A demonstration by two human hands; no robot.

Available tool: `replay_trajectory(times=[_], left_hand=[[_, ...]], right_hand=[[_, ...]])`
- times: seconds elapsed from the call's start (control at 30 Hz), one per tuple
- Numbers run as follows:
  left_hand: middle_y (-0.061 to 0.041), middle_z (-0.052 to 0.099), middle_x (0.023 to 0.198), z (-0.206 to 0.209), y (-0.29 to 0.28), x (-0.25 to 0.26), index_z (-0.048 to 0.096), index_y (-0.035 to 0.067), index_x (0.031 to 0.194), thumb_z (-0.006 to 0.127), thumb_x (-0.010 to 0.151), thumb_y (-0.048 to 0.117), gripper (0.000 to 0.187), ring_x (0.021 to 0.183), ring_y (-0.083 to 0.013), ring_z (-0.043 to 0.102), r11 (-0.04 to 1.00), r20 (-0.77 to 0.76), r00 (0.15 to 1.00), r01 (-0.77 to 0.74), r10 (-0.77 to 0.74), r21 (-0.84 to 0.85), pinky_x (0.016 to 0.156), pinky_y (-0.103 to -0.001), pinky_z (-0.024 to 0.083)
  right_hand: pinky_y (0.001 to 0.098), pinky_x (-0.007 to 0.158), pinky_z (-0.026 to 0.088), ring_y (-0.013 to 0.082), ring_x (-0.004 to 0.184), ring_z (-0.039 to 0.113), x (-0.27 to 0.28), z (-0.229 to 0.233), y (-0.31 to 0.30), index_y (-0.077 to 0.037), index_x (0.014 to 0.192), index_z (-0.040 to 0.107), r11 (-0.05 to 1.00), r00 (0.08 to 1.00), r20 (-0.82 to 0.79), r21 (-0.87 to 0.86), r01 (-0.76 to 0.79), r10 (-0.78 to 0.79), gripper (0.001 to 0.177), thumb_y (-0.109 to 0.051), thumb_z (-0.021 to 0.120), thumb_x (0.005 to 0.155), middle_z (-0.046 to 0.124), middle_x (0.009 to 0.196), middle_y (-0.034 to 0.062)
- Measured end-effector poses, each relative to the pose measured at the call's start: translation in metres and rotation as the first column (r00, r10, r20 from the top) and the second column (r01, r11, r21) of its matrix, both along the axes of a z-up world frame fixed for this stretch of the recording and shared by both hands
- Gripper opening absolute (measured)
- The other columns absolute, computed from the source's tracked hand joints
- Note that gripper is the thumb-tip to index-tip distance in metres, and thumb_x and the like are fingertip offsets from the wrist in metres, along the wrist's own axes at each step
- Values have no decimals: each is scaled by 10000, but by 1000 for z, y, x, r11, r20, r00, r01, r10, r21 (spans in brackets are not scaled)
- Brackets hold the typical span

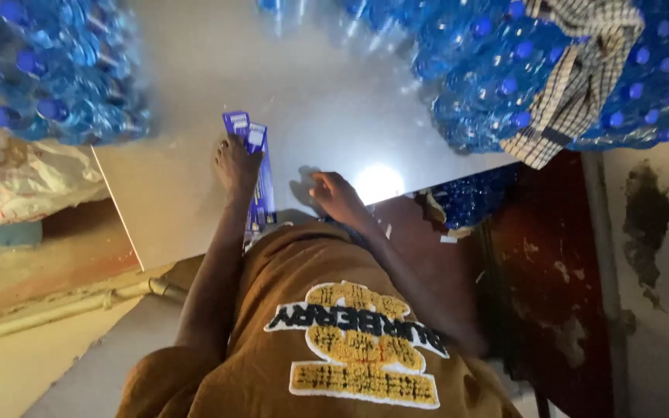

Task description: Manually peeling and applying brand labels to plastic water bottles in a production environment.

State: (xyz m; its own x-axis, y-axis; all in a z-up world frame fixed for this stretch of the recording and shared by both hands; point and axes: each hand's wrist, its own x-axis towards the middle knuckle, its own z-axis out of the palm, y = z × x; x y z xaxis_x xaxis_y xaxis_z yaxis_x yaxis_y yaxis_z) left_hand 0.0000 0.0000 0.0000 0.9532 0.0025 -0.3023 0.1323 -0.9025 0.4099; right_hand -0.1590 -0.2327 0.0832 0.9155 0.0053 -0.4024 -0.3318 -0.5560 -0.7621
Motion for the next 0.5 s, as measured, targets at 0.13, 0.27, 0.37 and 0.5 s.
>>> replay_trajectory(times=[0.13, 0.27, 0.37, 0.5], left_hand=[[-166, 720, 1066, 10, 5, -3, 589, 140, 1169, 854, 914, 259, 386, 1056, -452, 746, 978, 18, 990, -133, 138, -162, 913, -617, 571], [-128, 675, 856, 25, 4, -11, 555, 166, 1045, 736, 944, 109, 216, 897, -410, 755, 954, 120, 989, -47, 86, -296, 795, -555, 594], [-136, 686, 846, 64, -30, -26, 641, 125, 1032, 819, 854, 145, 253, 850, -393, 768, 968, 238, 964, 163, -116, -188, 758, -543, 624], [-192, 631, 975, 88, -73, -51, 639, 68, 1029, 855, 759, 69, 346, 917, -458, 698, 827, 517, 788, 509, -336, -239, 788, -560, 570]], right_hand=[[598, 1055, 593, 467, 1288, 702, 1, 8, -1, -49, 1482, 629, 1000, 1000, -7, -4, -9, 9, 530, -399, 689, 1089, 693, 1382, 259], [556, 1055, 604, 417, 1323, 702, 9, 57, 14, -93, 1522, 605, 974, 994, -29, 199, 107, -103, 547, -450, 686, 1116, 689, 1408, 217], [509, 1054, 603, 347, 1316, 707, 27, 84, 25, -129, 1456, 644, 886, 959, -11, 381, 265, -282, 509, -489, 730, 1105, 711, 1364, 169], [456, 898, 609, 234, 971, 747, 48, 93, 24, -144, 1225, 721, 819, 864, 136, 417, 394, -484, 155, -272, 656, 1169, 740, 1038, 121]])
